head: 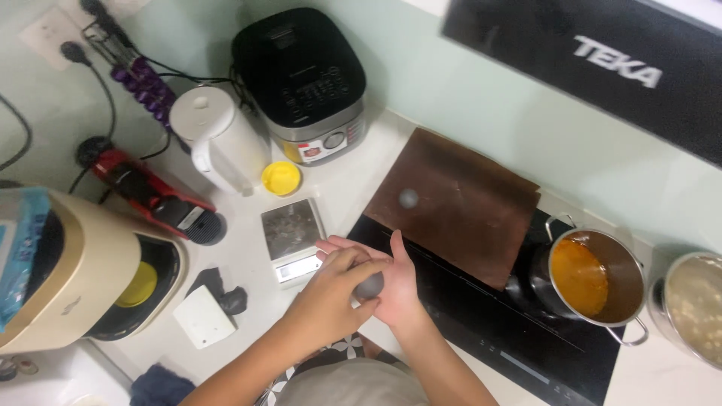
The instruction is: Shaping pieces of charcoal-infused dough into round balls and placing them on a baking sheet.
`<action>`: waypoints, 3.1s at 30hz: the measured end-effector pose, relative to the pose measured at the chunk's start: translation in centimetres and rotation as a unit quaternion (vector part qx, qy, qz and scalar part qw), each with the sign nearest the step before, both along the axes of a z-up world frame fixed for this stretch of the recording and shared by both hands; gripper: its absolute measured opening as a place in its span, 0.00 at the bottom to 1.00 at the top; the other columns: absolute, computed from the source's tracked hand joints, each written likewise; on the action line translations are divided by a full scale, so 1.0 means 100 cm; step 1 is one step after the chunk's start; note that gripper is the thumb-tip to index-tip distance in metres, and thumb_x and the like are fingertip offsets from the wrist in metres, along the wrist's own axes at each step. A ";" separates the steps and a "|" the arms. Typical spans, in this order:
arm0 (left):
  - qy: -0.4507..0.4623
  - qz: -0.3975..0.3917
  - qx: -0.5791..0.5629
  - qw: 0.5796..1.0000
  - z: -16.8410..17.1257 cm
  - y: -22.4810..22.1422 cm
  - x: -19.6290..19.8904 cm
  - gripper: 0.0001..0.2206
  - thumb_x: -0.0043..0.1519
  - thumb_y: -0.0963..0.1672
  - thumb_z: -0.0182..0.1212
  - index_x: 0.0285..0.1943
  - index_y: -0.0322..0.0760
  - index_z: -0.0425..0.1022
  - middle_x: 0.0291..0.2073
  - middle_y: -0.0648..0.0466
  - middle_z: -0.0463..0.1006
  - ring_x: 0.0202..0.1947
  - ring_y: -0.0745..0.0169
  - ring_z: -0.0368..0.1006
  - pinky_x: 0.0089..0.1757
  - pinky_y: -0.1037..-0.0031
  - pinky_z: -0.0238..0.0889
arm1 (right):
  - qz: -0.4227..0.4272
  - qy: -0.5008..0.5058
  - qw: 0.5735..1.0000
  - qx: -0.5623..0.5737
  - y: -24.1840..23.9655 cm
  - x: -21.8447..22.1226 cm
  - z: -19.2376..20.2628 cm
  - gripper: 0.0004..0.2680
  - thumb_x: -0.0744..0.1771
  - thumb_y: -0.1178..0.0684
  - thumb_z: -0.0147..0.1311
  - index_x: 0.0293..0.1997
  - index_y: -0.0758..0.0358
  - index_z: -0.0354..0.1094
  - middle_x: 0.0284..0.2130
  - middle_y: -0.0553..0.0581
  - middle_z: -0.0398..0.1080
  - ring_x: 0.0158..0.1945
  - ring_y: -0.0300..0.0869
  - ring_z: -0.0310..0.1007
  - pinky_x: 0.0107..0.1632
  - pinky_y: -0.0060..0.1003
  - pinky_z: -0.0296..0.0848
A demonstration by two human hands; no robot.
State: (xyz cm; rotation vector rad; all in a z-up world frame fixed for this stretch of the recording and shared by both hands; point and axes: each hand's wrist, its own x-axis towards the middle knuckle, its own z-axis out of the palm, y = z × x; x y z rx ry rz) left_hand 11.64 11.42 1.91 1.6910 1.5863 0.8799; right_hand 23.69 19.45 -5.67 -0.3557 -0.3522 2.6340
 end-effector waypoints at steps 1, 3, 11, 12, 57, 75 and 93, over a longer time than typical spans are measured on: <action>-0.001 -0.006 -0.002 1.000 0.001 0.006 0.005 0.26 0.49 0.41 0.68 0.60 0.40 0.77 0.47 0.47 0.73 0.51 0.46 0.69 0.47 0.64 0.67 | -0.006 -0.001 1.000 -0.002 0.003 0.006 0.000 0.42 0.67 0.20 0.20 0.73 0.81 0.45 0.72 0.78 0.49 0.76 0.62 0.46 0.74 0.53 0.49; 0.017 -0.013 0.157 0.987 0.003 0.018 0.015 0.20 0.51 0.42 0.70 0.54 0.34 0.77 0.48 0.47 0.75 0.51 0.44 0.69 0.49 0.62 0.65 | -0.012 0.071 0.997 -0.010 0.009 0.016 -0.001 0.41 0.68 0.21 0.20 0.74 0.80 0.44 0.73 0.77 0.47 0.78 0.61 0.44 0.75 0.53 0.46; 0.151 -0.049 0.342 0.926 -0.034 0.027 0.029 0.12 0.52 0.40 0.69 0.43 0.31 0.75 0.46 0.45 0.74 0.46 0.44 0.71 0.49 0.58 0.64 | 0.011 0.148 0.987 0.066 0.008 0.023 0.018 0.44 0.68 0.19 0.23 0.76 0.82 0.36 0.76 0.78 0.39 0.81 0.60 0.37 0.78 0.50 0.40; 0.153 0.008 0.358 0.921 -0.035 0.029 0.027 0.12 0.49 0.41 0.70 0.40 0.32 0.75 0.45 0.43 0.74 0.43 0.43 0.71 0.45 0.58 0.63 | 0.028 0.154 0.986 0.063 0.005 0.021 0.018 0.45 0.67 0.18 0.23 0.77 0.81 0.35 0.76 0.77 0.38 0.81 0.58 0.36 0.78 0.47 0.40; 0.136 0.188 0.340 0.911 -0.018 -0.002 0.014 0.15 0.52 0.38 0.69 0.47 0.30 0.73 0.45 0.45 0.74 0.49 0.43 0.71 0.51 0.60 0.66 | 0.072 0.210 0.975 -0.011 -0.011 -0.034 0.028 0.44 0.66 0.18 0.20 0.77 0.79 0.36 0.77 0.74 0.38 0.81 0.57 0.36 0.78 0.47 0.38; -0.017 0.001 -0.045 0.999 -0.057 0.052 0.008 0.16 0.44 0.39 0.71 0.42 0.36 0.81 0.39 0.48 0.77 0.45 0.50 0.75 0.44 0.66 0.69 | -0.029 -0.005 0.981 -0.192 0.025 0.022 -0.034 0.42 0.68 0.21 0.22 0.70 0.86 0.46 0.70 0.83 0.50 0.75 0.66 0.48 0.72 0.57 0.52; 0.167 0.059 -0.095 0.979 -0.325 0.420 0.052 0.27 0.50 0.44 0.69 0.61 0.30 0.74 0.59 0.34 0.71 0.57 0.37 0.71 0.54 0.61 0.66 | -0.242 -0.173 0.945 -0.134 0.038 0.152 -0.040 0.35 0.68 0.27 0.22 0.72 0.75 0.48 0.68 0.78 0.57 0.69 0.67 0.58 0.68 0.59 0.58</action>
